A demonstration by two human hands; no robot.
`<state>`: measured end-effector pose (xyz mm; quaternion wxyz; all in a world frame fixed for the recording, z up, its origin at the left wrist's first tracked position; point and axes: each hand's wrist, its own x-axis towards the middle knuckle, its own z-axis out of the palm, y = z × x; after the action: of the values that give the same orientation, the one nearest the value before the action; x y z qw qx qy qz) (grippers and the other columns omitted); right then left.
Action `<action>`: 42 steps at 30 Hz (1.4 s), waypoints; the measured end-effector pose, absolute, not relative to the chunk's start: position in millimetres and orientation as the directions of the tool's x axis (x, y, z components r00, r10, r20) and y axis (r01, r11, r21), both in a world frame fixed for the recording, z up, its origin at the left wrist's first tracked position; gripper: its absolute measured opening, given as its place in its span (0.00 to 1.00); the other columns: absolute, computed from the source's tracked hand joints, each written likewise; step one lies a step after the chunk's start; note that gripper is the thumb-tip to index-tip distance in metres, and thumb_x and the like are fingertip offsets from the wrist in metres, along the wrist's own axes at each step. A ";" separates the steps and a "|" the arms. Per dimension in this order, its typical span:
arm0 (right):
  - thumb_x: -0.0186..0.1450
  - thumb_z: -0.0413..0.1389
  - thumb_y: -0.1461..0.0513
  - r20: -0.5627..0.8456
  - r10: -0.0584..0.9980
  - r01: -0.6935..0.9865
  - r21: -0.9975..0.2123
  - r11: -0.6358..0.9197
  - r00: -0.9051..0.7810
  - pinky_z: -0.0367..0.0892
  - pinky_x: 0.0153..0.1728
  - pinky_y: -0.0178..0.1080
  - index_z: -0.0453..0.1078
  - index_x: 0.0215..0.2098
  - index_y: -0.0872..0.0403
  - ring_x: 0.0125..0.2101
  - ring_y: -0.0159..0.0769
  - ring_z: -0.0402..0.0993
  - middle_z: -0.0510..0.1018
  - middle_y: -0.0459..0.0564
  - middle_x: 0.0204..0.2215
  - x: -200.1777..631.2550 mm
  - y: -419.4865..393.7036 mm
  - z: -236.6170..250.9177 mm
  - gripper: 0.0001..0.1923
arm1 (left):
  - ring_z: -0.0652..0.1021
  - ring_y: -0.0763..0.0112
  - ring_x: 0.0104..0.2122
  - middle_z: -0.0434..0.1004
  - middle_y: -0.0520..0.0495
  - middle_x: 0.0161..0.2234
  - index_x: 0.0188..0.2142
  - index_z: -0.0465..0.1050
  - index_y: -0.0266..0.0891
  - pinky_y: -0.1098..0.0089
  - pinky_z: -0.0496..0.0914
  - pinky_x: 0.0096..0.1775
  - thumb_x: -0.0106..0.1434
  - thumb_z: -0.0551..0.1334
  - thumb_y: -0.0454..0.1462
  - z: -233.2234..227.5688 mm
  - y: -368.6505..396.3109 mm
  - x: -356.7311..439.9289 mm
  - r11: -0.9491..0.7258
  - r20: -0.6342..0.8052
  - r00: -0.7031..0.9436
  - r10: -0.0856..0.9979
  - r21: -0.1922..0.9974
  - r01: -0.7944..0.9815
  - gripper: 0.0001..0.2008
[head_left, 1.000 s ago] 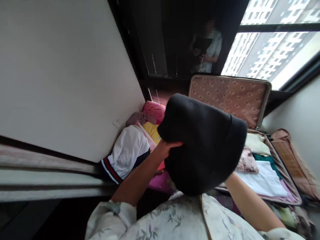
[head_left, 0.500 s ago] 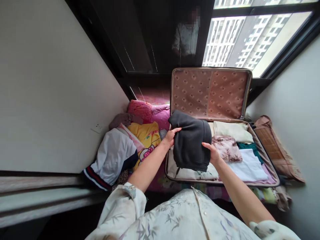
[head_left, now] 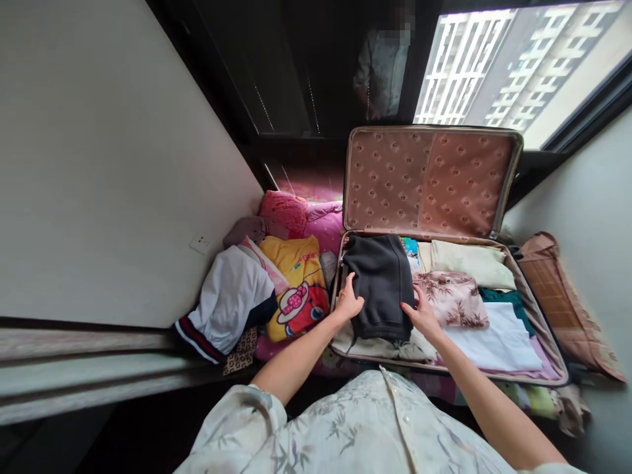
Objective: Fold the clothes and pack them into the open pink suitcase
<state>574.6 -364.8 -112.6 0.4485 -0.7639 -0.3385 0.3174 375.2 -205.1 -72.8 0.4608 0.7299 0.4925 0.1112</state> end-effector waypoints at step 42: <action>0.65 0.62 0.52 -0.217 0.924 0.921 -0.306 0.241 -0.314 0.39 0.67 0.65 0.74 0.59 0.37 0.73 0.60 0.39 0.52 0.49 0.74 460.6 -318.6 -100.3 0.23 | 0.29 0.36 0.72 0.25 0.52 0.76 0.73 0.45 0.63 0.25 0.38 0.63 0.63 0.59 0.63 -130.0 -62.9 462.1 -0.672 -0.287 0.891 0.351 0.586 0.453 0.44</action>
<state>460.6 -318.6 -100.3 0.0042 -0.5855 -0.7878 0.1911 462.1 -62.9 -130.0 0.3396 0.9112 0.2206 -0.0751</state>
